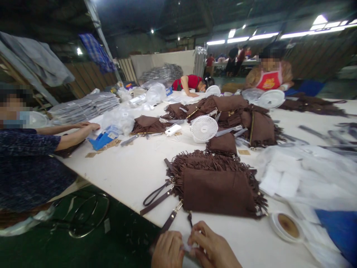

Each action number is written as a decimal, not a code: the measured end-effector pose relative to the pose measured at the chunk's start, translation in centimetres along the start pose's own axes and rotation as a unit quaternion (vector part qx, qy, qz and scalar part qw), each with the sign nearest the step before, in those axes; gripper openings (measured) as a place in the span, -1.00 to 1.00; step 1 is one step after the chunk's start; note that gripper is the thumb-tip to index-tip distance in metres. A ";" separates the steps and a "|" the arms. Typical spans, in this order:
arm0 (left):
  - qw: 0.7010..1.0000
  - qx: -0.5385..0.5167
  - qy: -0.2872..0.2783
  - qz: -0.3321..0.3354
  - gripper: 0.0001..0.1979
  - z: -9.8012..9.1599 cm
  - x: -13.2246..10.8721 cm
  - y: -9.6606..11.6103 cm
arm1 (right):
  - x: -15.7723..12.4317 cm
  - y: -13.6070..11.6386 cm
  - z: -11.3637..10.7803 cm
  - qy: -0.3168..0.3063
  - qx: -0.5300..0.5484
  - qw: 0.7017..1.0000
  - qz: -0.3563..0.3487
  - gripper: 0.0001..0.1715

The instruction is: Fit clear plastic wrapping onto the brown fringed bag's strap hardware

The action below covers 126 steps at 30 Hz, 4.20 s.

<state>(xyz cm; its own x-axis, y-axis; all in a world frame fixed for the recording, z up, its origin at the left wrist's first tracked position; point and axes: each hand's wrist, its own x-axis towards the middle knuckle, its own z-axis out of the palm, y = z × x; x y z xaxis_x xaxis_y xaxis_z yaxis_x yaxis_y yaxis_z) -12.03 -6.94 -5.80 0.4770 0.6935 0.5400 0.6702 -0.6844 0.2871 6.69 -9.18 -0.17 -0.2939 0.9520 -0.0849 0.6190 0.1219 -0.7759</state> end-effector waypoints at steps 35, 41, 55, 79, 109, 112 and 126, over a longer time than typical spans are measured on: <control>0.993 -0.031 -0.113 -0.027 -0.90 -1.2 -3.2 -1.5 | 0.9 1.8 1.9 0.083 -0.060 0.966 0.236 -0.80; 0.991 -0.036 -0.113 -0.054 -0.88 -1.3 -3.8 -1.8 | 3.7 1.6 3.6 0.026 -0.176 0.949 0.262 -0.72; 0.986 -0.054 -0.109 -0.112 -0.88 -1.8 -3.1 -2.5 | 4.0 3.5 3.3 -0.013 0.378 0.869 0.318 -0.69; 0.977 -0.103 -0.119 -0.142 -0.90 -2.0 -2.9 -2.6 | 4.1 3.8 2.4 -0.073 0.528 0.808 0.252 -0.58; 0.989 -0.079 -0.079 -0.095 -0.84 -1.2 -3.0 -3.1 | 3.5 4.8 3.0 -0.098 0.616 0.757 0.196 -0.62; 0.992 -0.059 -0.085 -0.071 -0.85 -1.2 -3.0 -3.1 | 3.6 4.7 3.1 -0.086 0.621 0.752 0.202 -0.65; 0.994 -0.018 -0.103 -0.029 -0.86 -0.5 -3.2 -3.0 | 4.0 3.3 3.6 0.005 0.599 0.761 0.248 -0.71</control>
<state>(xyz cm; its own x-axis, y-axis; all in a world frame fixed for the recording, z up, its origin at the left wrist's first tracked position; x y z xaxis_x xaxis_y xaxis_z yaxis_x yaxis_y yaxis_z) -15.82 -7.23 -8.04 0.5471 0.7604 0.3498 0.6807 -0.6474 0.3427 4.93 -5.98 -5.35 -0.2311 0.8007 -0.5527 -0.4582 -0.5907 -0.6642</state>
